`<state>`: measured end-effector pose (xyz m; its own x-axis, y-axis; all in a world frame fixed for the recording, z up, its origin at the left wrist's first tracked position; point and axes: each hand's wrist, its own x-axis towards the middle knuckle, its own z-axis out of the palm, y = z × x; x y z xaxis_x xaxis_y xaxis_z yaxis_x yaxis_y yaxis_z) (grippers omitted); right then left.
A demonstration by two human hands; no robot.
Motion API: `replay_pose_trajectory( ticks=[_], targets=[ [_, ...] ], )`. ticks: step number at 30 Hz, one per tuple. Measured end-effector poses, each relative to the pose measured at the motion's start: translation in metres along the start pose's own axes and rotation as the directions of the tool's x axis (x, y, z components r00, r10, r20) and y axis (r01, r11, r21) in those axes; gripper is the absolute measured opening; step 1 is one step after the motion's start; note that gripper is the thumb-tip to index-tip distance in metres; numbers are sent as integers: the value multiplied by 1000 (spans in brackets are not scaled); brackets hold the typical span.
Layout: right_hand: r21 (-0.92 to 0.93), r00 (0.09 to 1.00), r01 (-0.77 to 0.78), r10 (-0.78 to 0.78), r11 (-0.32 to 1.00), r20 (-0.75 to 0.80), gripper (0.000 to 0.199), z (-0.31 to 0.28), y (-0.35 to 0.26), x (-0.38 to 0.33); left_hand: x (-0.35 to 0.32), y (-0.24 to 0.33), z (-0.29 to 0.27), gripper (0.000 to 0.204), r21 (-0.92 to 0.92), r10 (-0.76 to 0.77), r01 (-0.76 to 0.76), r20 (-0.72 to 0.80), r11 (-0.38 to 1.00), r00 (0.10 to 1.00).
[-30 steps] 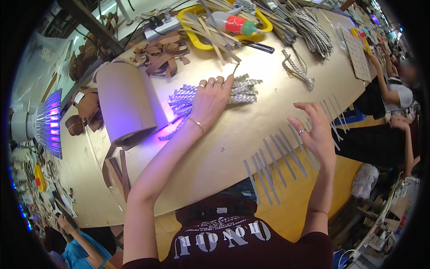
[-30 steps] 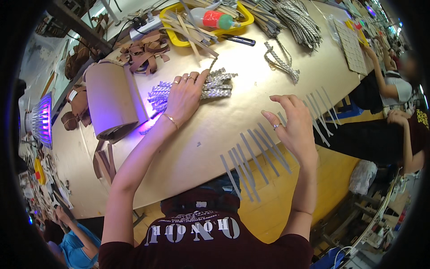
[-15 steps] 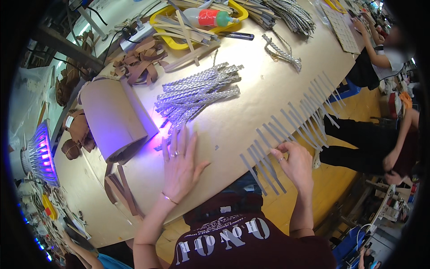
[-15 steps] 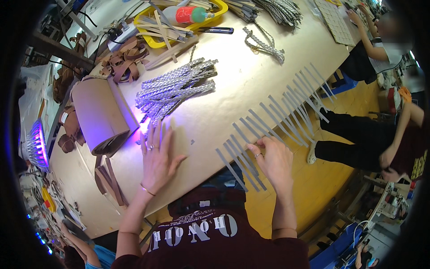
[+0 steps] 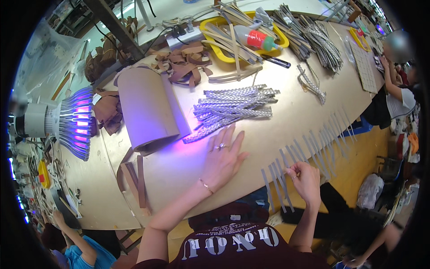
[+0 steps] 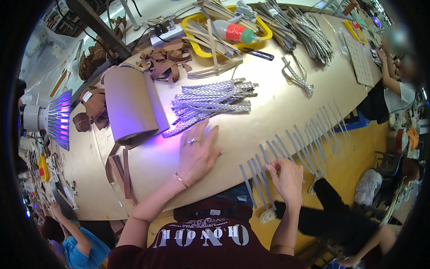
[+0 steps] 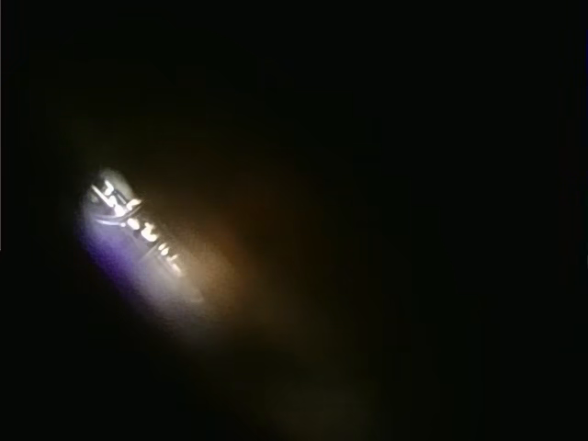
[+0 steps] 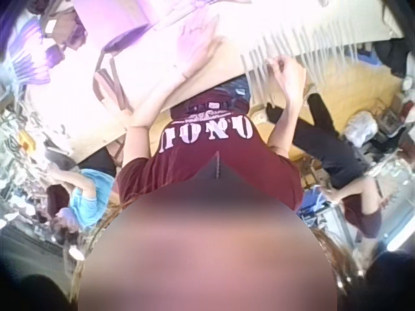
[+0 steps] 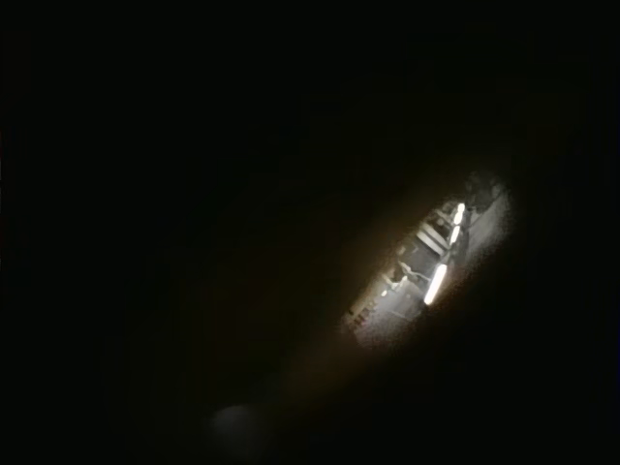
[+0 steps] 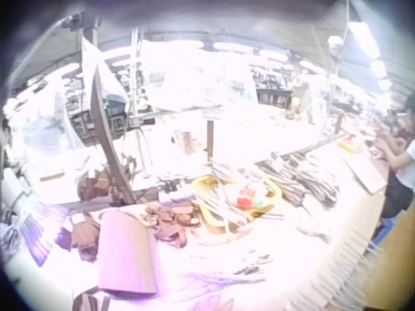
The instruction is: The person assembles braided straps by hand, repeatedly picking up braided cords and flat strips, aligning them, and stacking the finished units on the table. The person also handles brown leather pieces and organizes materials on the workbench.
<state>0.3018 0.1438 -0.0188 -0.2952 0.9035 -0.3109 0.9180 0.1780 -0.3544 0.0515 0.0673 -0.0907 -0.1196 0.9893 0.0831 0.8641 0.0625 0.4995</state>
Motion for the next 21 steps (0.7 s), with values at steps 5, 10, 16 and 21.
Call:
replay_pose_trajectory(
  ticks=[5, 10, 16, 21],
  targets=[
    [-84, 986, 162, -165, 983, -31, 19, -17, 2, 4, -5, -17, -5, 85, 162, -285, 336, -273, 928, 919],
    [-115, 984, 160, -150, 980, 93, 18, -39, -2, 14, 18, -15, 8, 93, 149, -307, 330, -158, 932, 939],
    [90, 953, 234, -246, 968, 176, 14, -69, -5, 12, 68, 6, 27, 96, -1, -230, 233, -167, 972, 959],
    [305, 945, 284, -320, 909, 73, 14, -89, -6, 3, 60, 19, 10, 86, -78, -177, 161, -293, 984, 940]
  ],
)
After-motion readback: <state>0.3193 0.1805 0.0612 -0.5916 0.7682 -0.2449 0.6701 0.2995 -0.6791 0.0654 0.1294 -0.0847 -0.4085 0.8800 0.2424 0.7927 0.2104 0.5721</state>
